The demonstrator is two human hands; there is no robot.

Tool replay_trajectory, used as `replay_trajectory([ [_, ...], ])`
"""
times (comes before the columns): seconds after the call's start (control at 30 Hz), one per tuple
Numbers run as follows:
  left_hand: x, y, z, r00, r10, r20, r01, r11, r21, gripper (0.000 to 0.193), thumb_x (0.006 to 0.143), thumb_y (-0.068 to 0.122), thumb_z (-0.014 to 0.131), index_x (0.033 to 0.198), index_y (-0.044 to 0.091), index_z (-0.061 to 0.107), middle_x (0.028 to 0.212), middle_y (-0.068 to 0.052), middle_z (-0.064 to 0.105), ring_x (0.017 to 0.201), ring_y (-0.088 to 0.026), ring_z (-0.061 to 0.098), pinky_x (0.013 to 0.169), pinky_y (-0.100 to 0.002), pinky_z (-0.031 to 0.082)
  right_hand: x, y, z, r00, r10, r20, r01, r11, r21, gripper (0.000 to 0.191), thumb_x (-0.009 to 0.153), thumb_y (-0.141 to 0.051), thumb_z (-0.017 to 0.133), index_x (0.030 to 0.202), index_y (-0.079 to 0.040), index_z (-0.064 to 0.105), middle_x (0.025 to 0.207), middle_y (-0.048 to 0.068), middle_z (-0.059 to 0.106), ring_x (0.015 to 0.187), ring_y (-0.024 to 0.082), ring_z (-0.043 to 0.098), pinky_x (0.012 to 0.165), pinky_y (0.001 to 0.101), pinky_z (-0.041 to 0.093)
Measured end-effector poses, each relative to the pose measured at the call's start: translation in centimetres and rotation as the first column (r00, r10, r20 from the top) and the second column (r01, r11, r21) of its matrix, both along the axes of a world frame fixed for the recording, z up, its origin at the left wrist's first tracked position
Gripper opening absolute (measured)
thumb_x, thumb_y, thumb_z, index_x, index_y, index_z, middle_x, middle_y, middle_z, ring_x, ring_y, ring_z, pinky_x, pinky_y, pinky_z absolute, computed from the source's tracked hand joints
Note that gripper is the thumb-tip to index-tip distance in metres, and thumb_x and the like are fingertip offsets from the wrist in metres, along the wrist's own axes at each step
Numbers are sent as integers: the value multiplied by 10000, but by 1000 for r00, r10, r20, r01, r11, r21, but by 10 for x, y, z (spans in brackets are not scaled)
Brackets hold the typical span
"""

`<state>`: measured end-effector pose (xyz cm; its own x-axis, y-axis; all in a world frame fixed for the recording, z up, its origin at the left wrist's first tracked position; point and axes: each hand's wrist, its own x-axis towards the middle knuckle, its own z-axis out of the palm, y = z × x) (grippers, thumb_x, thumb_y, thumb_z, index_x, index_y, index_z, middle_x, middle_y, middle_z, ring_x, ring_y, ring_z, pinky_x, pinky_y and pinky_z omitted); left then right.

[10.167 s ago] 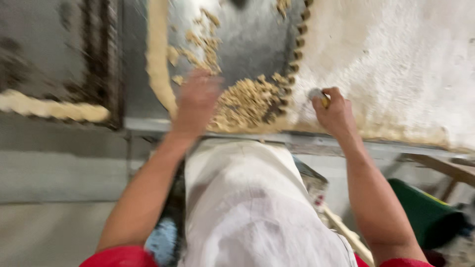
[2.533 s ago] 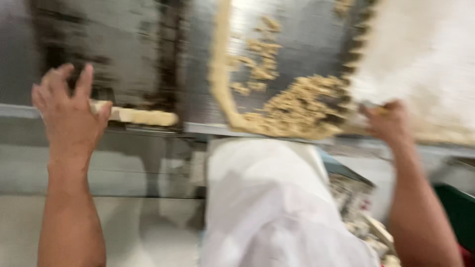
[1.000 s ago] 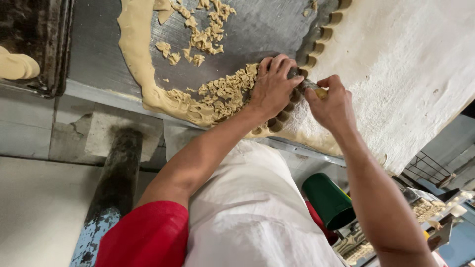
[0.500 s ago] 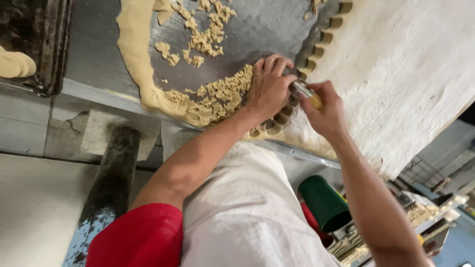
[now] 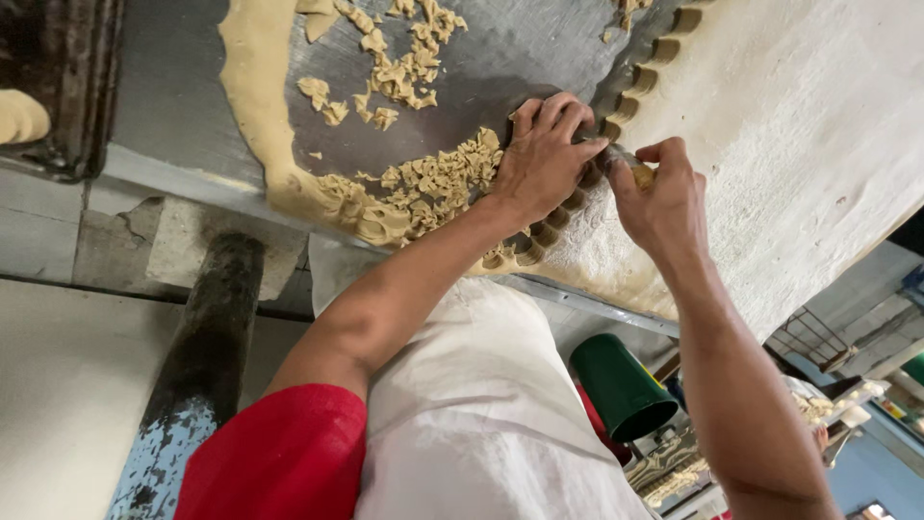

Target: The person uses a circular metal cutter to punch out dough shapes from a large rolled sheet on a metal table and then places the dough circles onto a large metal tray.

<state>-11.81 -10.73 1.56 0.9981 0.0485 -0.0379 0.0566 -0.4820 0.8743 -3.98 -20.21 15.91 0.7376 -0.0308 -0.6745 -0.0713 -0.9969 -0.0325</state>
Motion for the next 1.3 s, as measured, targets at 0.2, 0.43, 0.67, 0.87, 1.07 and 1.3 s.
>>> replay_trajectory([
  [0.2, -3, -17, -17, 999, 26, 44, -30, 995, 92, 191, 960, 164, 666, 1087, 115, 800, 1240, -59, 578, 1350, -262, 419, 1129, -509, 282, 6, -15, -33, 984, 159, 78, -158, 987, -24, 268, 1031, -268, 675, 1091, -13, 625, 888, 243, 737, 766, 315, 736, 655, 425, 586],
  [0.43, -10, -14, -3, 996, -91, -4, 88, 956, 281, 116, 990, 179, 691, 985, 101, 778, 1241, -61, 564, 1335, -277, 428, 1175, -503, 300, 14, -19, -52, 971, 213, 110, -215, 977, 2, 218, 1042, -258, 646, 1094, -47, 634, 838, 158, 734, 698, 285, 746, 619, 389, 593],
  [0.67, -27, 89, 36, 998, 32, 45, -6, 872, -490, 510, 984, 211, 727, 1440, 30, 588, 1437, -138, 520, 1301, -300, 546, 1035, -401, 561, -19, 11, 12, 861, 466, 202, -489, 652, 580, 286, 893, -5, 673, 1150, -35, 551, 1291, 207, 634, 925, 258, 754, 698, 270, 650],
  [0.87, -87, 178, 43, 840, -455, 296, -178, -746, -641, 394, 1140, 145, 538, 1483, -43, 587, 1414, -264, 630, 1088, -280, 741, 900, -353, 620, -120, 111, 68, 853, 252, 457, -520, 481, 706, 449, 866, -141, 909, 1188, -67, 605, 1296, 123, 619, 1171, 282, 674, 893, 392, 608],
  [1.07, -98, 190, 59, 932, -345, 108, -152, -645, -749, 357, 1123, 196, 592, 1424, 11, 645, 1395, -216, 633, 1250, -296, 672, 1063, -409, 580, -130, 103, 109, 780, -87, 619, -501, 505, 703, 577, 848, -339, 820, 1294, -84, 559, 1209, 86, 664, 993, 252, 694, 787, 319, 620],
  [1.3, -79, 248, 76, 930, -365, -41, -240, -519, -821, 358, 1091, 164, 575, 1396, -17, 625, 1467, -198, 616, 1311, -316, 648, 1135, -441, 557, -136, 130, 101, 838, -495, 230, -74, 315, 946, 546, 1097, -351, 762, 1453, -96, 436, 1131, 54, 603, 801, 105, 645, 567, 222, 545],
])
